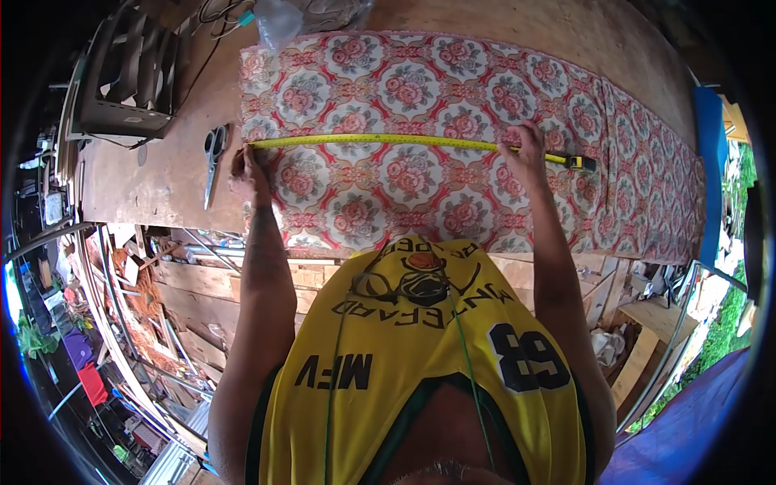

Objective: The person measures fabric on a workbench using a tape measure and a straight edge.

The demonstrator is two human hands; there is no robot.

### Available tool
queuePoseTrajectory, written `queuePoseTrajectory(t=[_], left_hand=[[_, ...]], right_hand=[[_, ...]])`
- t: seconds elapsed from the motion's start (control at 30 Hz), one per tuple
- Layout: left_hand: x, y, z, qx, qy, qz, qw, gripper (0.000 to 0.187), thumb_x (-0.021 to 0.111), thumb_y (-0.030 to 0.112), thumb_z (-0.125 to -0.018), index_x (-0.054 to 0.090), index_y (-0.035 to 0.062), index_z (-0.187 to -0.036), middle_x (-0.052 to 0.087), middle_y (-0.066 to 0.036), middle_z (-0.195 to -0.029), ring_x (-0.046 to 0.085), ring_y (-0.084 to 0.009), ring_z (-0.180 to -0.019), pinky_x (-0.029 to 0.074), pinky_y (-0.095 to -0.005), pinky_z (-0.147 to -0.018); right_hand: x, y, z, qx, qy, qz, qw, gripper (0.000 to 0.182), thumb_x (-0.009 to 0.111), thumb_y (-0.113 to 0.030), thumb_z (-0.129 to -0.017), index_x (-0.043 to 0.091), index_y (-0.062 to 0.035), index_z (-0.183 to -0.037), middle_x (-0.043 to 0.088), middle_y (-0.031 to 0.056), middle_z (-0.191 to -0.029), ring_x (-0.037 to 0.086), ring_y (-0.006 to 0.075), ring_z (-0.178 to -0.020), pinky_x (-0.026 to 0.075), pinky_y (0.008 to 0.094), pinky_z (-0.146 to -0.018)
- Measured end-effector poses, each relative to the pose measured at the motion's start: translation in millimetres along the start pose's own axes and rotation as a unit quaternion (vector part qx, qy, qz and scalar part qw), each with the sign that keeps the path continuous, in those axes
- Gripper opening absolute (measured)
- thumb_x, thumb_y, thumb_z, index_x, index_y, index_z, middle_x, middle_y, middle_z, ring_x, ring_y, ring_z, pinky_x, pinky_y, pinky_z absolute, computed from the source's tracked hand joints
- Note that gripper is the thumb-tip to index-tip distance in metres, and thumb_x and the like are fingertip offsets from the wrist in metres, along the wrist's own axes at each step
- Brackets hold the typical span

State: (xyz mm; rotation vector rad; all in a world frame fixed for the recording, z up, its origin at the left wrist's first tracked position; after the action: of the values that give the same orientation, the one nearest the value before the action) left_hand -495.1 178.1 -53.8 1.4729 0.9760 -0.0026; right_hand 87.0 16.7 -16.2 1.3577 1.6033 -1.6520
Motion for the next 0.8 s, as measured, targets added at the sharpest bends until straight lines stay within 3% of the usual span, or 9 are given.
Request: queuePoseTrajectory(t=[0.43, 0.6, 0.7, 0.8], left_hand=[[-2.8, 2.8, 2.5, 0.006, 0.015, 0.002, 1.0, 0.039, 0.069, 0.041, -0.089, 0.077, 0.0045, -0.101, 0.076, -0.011, -0.097, 0.071, -0.027, -0.09, 0.051, -0.038, -0.087], [-3.7, 8.4, 2.8, 0.022, 0.022, -0.032, 0.999, 0.038, 0.068, 0.04, -0.09, 0.077, 0.0044, -0.1, 0.076, -0.01, -0.096, 0.07, -0.0266, -0.09, 0.048, -0.0376, -0.09], [-3.0, 5.9, 4.2, -0.02, 0.013, 0.043, 0.999, 0.036, 0.068, 0.039, -0.09, 0.077, 0.0054, -0.098, 0.076, -0.01, -0.096, 0.069, -0.0268, -0.091, 0.045, -0.0388, -0.092], [-1.1, 0.7, 0.4, 0.017, 0.021, 0.01, 1.0, 0.035, 0.068, 0.039, -0.09, 0.078, 0.006, -0.097, 0.075, -0.01, -0.095, 0.068, -0.0273, -0.091, 0.045, -0.0392, -0.092]], right_hand=[[0.5, 1.8, -12.1, 0.04, -0.071, 0.031, 0.996, 0.044, 0.077, -0.022, -0.08, 0.058, -0.0113, -0.118, 0.041, 0.0135, -0.138, 0.038, 0.0345, -0.135, 0.037, 0.0449, -0.112], [3.2, 5.2, -17.7, 0.064, -0.106, 0.044, 0.991, 0.045, 0.076, -0.021, -0.079, 0.057, -0.0103, -0.118, 0.04, 0.0154, -0.139, 0.039, 0.0353, -0.134, 0.038, 0.0449, -0.112], [3.8, 6.8, -20.0, 0.051, -0.112, 0.055, 0.991, 0.047, 0.077, -0.021, -0.078, 0.057, -0.0088, -0.118, 0.039, 0.0172, -0.139, 0.038, 0.0355, -0.134, 0.038, 0.044, -0.112], [2.5, 4.0, -21.5, 0.06, -0.121, 0.061, 0.989, 0.047, 0.077, -0.021, -0.077, 0.057, -0.0075, -0.118, 0.038, 0.0181, -0.139, 0.037, 0.0355, -0.135, 0.038, 0.043, -0.112]])
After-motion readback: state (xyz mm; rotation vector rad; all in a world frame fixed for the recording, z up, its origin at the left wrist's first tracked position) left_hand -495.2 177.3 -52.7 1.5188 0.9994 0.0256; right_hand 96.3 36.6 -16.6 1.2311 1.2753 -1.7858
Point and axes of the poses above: each hand's wrist, its own z-axis away from the middle knuckle, its own x-axis out of the palm, y = z × x, the point moved 3 cm from there along -z, towards the middle knuckle
